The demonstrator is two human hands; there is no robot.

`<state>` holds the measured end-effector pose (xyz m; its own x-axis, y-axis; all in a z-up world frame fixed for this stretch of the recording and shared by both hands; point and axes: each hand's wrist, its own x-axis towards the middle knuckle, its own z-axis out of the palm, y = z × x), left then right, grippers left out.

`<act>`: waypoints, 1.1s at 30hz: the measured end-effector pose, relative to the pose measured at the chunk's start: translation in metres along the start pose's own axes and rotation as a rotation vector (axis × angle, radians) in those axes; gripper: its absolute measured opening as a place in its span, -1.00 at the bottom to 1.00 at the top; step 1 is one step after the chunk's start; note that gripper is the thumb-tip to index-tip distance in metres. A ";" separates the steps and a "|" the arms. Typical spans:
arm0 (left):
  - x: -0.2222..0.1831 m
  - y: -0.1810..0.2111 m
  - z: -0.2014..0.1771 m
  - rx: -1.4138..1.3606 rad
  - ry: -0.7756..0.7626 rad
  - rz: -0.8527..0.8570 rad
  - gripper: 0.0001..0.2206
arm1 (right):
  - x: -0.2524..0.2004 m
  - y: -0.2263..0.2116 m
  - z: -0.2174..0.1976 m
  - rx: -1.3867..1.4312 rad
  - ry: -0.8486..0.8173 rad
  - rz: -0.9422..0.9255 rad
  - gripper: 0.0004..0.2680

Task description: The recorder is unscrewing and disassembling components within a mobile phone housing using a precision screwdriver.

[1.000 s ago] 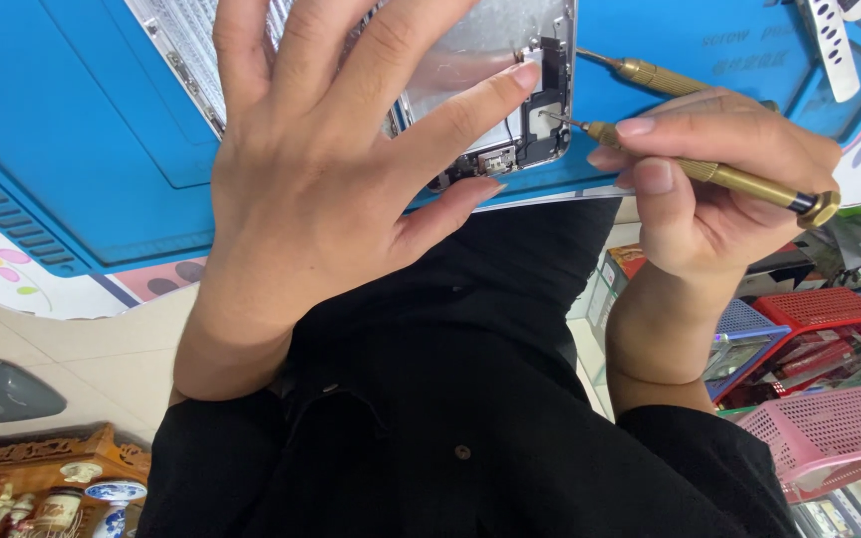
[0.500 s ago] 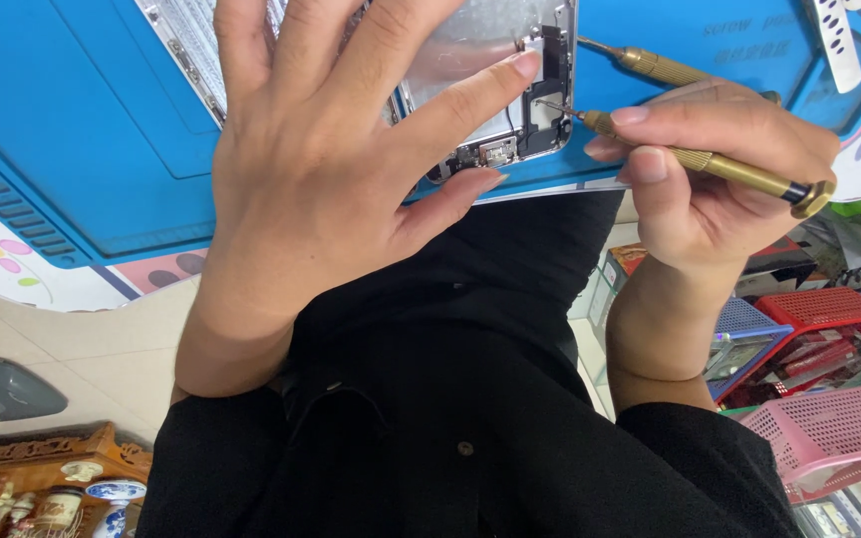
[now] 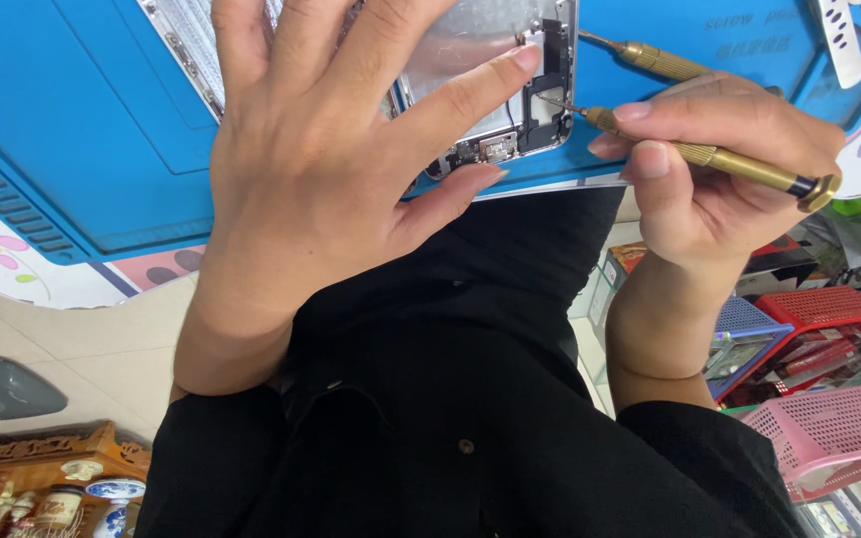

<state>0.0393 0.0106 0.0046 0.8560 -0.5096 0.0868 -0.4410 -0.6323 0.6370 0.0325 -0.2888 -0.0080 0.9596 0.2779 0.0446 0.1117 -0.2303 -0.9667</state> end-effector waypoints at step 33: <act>-0.006 0.000 0.013 0.164 0.053 0.127 -0.51 | -0.008 0.007 -0.007 0.056 0.035 0.031 -0.88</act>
<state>0.0304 0.0058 -0.0059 0.8018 -0.5625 0.2019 -0.5807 -0.6534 0.4857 0.0276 -0.2991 -0.0135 0.9708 0.2387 0.0222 0.0681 -0.1854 -0.9803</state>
